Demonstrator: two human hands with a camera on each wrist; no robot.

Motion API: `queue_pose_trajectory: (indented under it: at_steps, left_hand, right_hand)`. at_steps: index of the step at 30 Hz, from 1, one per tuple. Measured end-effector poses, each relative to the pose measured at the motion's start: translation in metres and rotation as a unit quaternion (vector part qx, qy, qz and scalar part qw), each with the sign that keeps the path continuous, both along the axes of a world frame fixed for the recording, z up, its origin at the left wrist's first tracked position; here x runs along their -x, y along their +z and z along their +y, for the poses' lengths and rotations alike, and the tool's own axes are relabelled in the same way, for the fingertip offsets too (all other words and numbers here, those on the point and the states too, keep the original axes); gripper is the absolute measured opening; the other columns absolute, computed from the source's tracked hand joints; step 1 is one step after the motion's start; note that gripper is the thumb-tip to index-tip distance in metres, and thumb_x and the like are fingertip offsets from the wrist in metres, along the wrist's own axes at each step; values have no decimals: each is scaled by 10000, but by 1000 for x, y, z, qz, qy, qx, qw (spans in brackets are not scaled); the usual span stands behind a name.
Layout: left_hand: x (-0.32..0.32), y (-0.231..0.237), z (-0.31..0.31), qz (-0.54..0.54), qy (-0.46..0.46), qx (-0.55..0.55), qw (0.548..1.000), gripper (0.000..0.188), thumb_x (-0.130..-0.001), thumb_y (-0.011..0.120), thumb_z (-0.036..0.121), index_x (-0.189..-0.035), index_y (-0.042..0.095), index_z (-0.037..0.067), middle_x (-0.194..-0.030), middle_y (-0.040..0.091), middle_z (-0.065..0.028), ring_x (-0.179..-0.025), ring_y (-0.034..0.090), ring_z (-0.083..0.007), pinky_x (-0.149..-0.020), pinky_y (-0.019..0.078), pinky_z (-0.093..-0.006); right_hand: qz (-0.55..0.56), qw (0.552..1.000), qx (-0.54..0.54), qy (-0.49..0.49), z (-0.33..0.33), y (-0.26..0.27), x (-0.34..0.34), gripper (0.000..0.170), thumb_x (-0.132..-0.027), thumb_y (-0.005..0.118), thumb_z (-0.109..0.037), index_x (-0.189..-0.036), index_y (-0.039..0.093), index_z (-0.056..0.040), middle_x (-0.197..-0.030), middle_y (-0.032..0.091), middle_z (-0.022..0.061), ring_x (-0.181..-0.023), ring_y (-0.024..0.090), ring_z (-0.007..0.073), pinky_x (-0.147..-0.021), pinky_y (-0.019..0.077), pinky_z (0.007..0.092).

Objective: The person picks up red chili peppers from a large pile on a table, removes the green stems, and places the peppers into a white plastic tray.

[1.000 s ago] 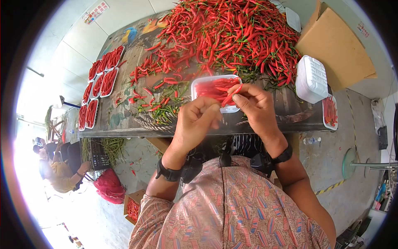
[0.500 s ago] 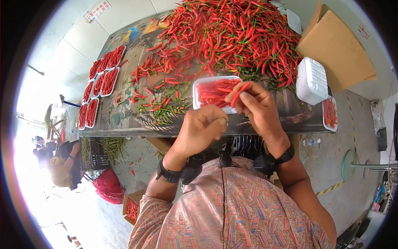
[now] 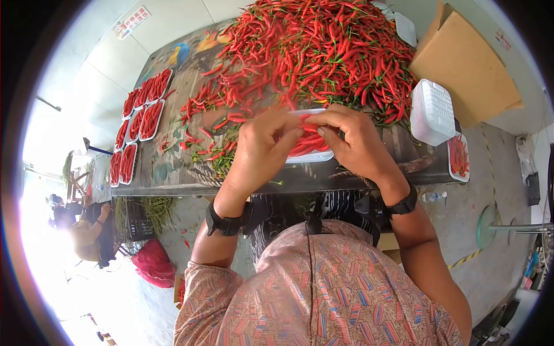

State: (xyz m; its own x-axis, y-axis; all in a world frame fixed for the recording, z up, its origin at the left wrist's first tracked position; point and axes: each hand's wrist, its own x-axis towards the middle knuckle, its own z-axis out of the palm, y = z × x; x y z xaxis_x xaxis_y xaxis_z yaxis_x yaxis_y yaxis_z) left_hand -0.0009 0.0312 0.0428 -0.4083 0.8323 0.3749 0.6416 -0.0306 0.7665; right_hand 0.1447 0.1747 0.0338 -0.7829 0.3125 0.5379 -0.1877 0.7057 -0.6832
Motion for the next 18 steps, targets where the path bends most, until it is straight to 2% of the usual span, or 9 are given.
queue_pose_trajectory:
  at_steps: [5, 7, 8, 10, 11, 13, 18]
  left_hand:
    - [11, -4, 4, 55, -3, -17, 998, 132, -868, 728, 35, -999, 720, 19, -800, 633, -39, -662, 525, -80, -605, 432, -248]
    - [16, -3, 4, 102, 41, 0, 994, 175, -843, 736, 43, -1016, 720, 29, -876, 680, -88, -727, 619, -174, -665, 492, -304]
    - [18, -5, 4, 102, 40, 1, 994, 175, -843, 736, 43, -1016, 720, 29, -876, 680, -88, -727, 619, -174, -665, 492, -304]
    - [23, -10, 3, 169, 27, -10, 985, 211, -827, 733, 53, -1036, 718, 29, -1007, 692, -134, -892, 675, -279, -784, 527, -370]
    - [23, -10, 3, 169, 28, -9, 985, 211, -827, 733, 53, -1036, 718, 29, -1007, 692, -134, -892, 675, -279, -784, 527, -370]
    - [22, -8, 3, 191, 18, 37, 981, 228, -829, 728, 59, -1054, 713, 25, -1071, 672, -144, -1027, 662, -328, -883, 516, -406]
    - [22, -13, 3, 192, 21, 72, 979, 230, -818, 731, 55, -1044, 716, 16, -1046, 659, -149, -998, 653, -335, -869, 512, -409]
  right_hand:
    - [-32, 998, 33, -33, 11, 0, 1, 170, -872, 658, 12, -1038, 691, 3, -948, 696, 129, -812, 668, 235, -701, 516, 335]
    - [-41, 998, 1, -47, 20, -4, 4, 151, -866, 661, 6, -1015, 686, 3, -934, 691, 131, -812, 665, 250, -707, 514, 348]
    - [-51, 996, -33, -59, 23, -7, 6, 133, -859, 663, 0, -991, 680, 3, -920, 685, 132, -812, 662, 266, -713, 512, 360]
    - [-49, 995, -60, -64, 29, -11, 10, 122, -851, 665, -3, -973, 679, 1, -905, 678, 133, -821, 658, 283, -724, 511, 374]
    - [-48, 993, -87, -67, 31, -13, 13, 112, -843, 666, -6, -954, 679, -1, -889, 671, 134, -831, 655, 300, -735, 510, 387]
    - [-50, 992, -94, -69, 33, -20, 19, 106, -839, 669, -9, -944, 681, -4, -884, 667, 135, -836, 652, 308, -743, 510, 394]
    - [-73, 989, -113, -62, 34, -26, 28, 90, -833, 673, -17, -922, 688, -10, -876, 659, 141, -851, 646, 325, -756, 514, 405]
